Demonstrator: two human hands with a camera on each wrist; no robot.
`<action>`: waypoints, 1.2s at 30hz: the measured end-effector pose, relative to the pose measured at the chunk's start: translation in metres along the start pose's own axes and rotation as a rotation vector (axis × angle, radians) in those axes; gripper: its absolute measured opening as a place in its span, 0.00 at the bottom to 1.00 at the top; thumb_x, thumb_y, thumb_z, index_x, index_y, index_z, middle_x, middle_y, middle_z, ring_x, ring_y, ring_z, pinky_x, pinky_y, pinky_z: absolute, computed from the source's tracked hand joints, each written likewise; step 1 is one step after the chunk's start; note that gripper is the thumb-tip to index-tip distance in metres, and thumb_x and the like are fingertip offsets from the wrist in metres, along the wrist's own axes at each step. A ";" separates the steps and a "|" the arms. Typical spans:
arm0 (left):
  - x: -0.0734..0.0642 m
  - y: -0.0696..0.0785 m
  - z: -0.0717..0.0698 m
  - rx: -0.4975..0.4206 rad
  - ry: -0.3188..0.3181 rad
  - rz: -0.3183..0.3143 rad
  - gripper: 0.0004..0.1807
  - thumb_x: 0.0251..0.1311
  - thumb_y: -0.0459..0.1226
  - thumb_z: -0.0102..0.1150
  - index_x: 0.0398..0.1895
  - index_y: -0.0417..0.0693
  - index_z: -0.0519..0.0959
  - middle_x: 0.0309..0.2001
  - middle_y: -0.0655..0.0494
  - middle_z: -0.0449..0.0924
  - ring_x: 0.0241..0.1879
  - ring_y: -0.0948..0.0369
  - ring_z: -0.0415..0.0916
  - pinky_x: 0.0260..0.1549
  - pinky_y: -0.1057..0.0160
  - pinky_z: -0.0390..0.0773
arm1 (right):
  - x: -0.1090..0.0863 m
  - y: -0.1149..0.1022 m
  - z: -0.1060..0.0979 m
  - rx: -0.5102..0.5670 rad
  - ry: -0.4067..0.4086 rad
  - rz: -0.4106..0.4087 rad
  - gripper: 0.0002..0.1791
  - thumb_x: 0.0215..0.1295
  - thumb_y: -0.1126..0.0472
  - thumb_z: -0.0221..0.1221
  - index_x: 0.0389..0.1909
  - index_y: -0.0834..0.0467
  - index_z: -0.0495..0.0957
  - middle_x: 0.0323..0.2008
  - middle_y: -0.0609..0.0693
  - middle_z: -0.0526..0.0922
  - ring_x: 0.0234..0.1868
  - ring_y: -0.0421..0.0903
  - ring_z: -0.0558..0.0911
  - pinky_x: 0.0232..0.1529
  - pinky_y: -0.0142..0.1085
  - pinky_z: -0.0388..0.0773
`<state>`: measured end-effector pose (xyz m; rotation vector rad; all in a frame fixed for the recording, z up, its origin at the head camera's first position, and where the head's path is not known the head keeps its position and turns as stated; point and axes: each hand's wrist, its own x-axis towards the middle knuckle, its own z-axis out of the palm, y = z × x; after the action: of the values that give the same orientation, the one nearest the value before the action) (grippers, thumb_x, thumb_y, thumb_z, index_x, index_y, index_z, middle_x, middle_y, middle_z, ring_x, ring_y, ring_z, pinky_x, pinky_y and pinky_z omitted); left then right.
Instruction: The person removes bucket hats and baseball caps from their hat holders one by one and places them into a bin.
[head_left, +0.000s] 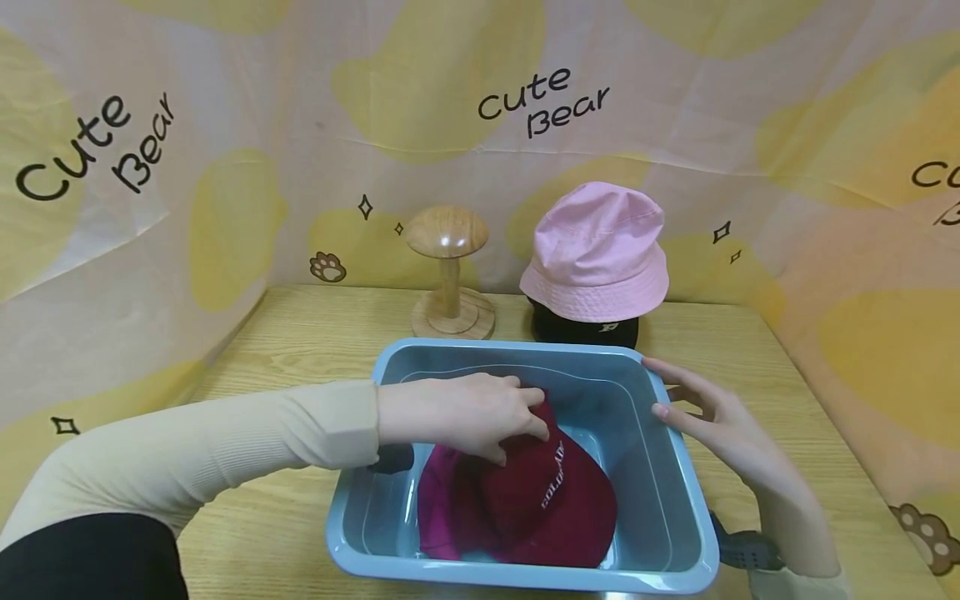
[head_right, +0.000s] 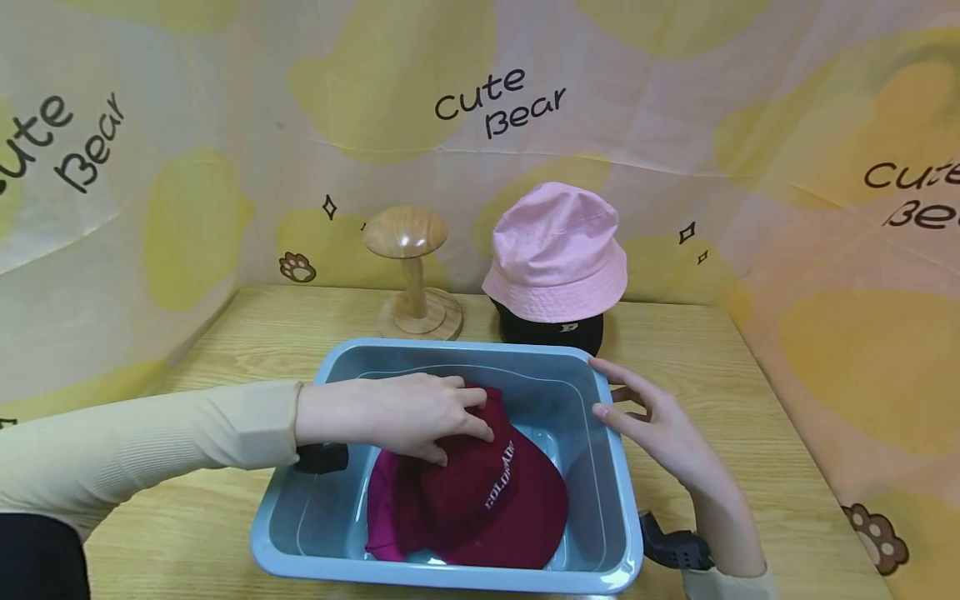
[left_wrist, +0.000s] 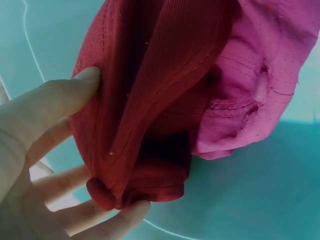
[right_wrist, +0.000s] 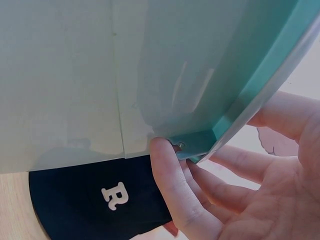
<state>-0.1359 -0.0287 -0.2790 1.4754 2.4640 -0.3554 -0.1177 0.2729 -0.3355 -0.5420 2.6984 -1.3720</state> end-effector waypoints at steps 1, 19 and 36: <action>0.000 0.000 0.001 0.000 -0.002 -0.001 0.29 0.51 0.49 0.70 0.60 0.67 0.76 0.52 0.59 0.76 0.45 0.61 0.75 0.38 0.69 0.81 | 0.000 0.000 0.000 -0.001 -0.001 0.000 0.30 0.68 0.59 0.56 0.70 0.47 0.63 0.59 0.36 0.74 0.50 0.32 0.74 0.43 0.30 0.77; 0.003 -0.005 0.008 -0.018 -0.070 -0.038 0.28 0.49 0.46 0.72 0.57 0.66 0.78 0.50 0.60 0.77 0.41 0.61 0.74 0.38 0.69 0.78 | 0.001 0.001 0.000 0.016 -0.014 -0.010 0.30 0.69 0.60 0.55 0.71 0.48 0.62 0.58 0.38 0.75 0.50 0.33 0.75 0.43 0.31 0.77; 0.000 -0.007 0.014 0.025 -0.037 -0.004 0.34 0.48 0.47 0.72 0.61 0.69 0.72 0.54 0.60 0.73 0.48 0.61 0.73 0.39 0.66 0.78 | 0.001 0.001 0.000 0.001 -0.006 -0.008 0.30 0.69 0.59 0.56 0.71 0.47 0.62 0.58 0.39 0.75 0.50 0.33 0.75 0.43 0.31 0.77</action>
<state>-0.1412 -0.0365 -0.2918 1.4600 2.4430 -0.4117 -0.1185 0.2731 -0.3369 -0.5559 2.6936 -1.3712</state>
